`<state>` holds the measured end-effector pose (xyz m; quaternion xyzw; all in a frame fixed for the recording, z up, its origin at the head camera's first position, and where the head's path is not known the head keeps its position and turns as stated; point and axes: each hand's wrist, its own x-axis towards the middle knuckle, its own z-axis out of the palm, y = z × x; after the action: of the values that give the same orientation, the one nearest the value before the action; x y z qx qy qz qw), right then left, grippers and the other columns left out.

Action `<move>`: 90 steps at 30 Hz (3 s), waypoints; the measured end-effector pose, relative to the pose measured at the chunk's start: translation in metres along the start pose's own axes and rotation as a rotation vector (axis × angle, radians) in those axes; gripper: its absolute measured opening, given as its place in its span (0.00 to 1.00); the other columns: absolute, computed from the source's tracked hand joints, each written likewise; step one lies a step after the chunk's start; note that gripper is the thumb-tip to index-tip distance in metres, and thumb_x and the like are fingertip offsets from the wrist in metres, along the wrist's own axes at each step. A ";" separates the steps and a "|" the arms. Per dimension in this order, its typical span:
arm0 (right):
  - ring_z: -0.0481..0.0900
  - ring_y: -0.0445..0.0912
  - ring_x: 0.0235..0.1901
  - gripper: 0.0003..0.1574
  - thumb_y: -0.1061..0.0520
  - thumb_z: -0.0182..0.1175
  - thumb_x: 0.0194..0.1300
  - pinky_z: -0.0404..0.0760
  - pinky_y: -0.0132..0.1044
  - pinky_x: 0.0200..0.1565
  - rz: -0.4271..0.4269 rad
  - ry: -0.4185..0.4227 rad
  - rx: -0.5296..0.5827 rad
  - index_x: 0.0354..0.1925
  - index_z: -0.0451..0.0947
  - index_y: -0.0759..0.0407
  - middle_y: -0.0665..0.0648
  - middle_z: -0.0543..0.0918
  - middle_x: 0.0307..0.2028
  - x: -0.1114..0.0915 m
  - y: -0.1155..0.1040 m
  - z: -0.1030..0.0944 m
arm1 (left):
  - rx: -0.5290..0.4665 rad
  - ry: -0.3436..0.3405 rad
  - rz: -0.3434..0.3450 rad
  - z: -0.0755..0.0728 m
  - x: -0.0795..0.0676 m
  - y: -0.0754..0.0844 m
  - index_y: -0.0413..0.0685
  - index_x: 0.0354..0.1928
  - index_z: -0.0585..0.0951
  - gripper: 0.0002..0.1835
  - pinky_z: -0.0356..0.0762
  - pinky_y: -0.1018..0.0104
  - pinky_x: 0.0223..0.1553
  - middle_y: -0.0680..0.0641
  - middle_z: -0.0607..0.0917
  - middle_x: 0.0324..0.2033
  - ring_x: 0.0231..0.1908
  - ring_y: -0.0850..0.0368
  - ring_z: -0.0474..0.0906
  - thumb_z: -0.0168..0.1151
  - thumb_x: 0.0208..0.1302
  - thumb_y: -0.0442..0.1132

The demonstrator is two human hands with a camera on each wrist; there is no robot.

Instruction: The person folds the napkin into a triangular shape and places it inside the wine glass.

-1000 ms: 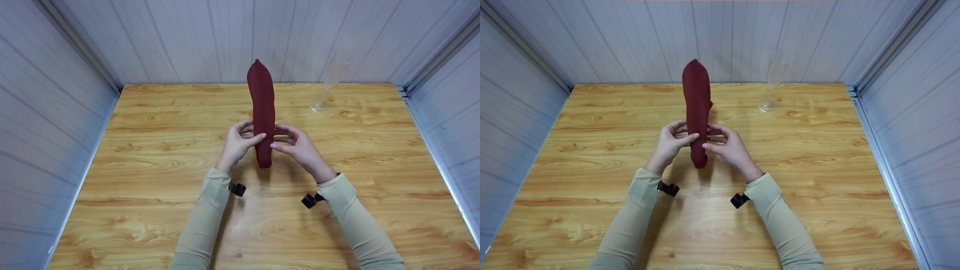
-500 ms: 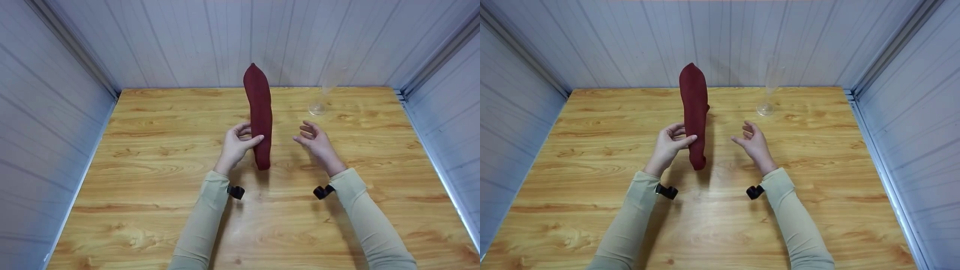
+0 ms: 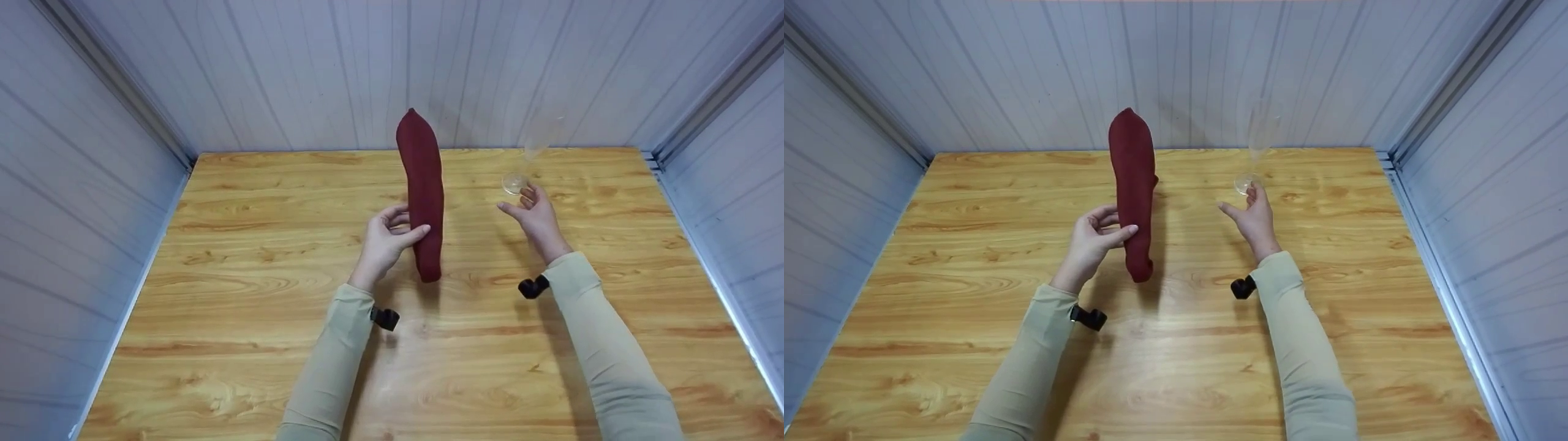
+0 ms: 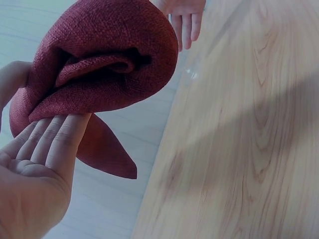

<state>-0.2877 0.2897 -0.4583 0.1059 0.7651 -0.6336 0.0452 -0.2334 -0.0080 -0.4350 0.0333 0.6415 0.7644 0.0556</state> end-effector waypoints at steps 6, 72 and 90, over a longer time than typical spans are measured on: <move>0.47 0.55 0.71 0.63 0.53 0.68 0.59 0.57 0.45 0.67 0.002 0.024 -0.012 0.75 0.34 0.59 0.64 0.48 0.72 0.015 -0.004 -0.005 | -0.003 -0.019 0.001 -0.001 -0.001 0.001 0.36 0.57 0.75 0.29 0.82 0.61 0.39 0.40 0.82 0.42 0.40 0.46 0.83 0.73 0.51 0.32; 0.72 0.45 0.46 0.34 0.41 0.56 0.66 0.62 0.54 0.59 -0.201 0.038 0.261 0.63 0.58 0.52 0.58 0.70 0.44 0.054 -0.009 -0.029 | 0.009 -0.006 0.005 -0.002 0.000 0.001 0.37 0.56 0.75 0.29 0.80 0.61 0.44 0.42 0.83 0.42 0.40 0.50 0.82 0.74 0.51 0.32; 0.76 0.50 0.48 0.27 0.54 0.55 0.69 0.60 0.61 0.62 -0.311 -0.109 0.351 0.62 0.62 0.58 0.61 0.74 0.44 0.003 -0.016 -0.024 | 0.022 0.006 -0.002 -0.006 -0.002 0.004 0.35 0.58 0.73 0.31 0.79 0.62 0.45 0.41 0.81 0.43 0.41 0.50 0.80 0.73 0.51 0.32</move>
<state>-0.2923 0.3107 -0.4389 -0.0414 0.6467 -0.7610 -0.0309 -0.2325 -0.0153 -0.4321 0.0308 0.6500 0.7573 0.0542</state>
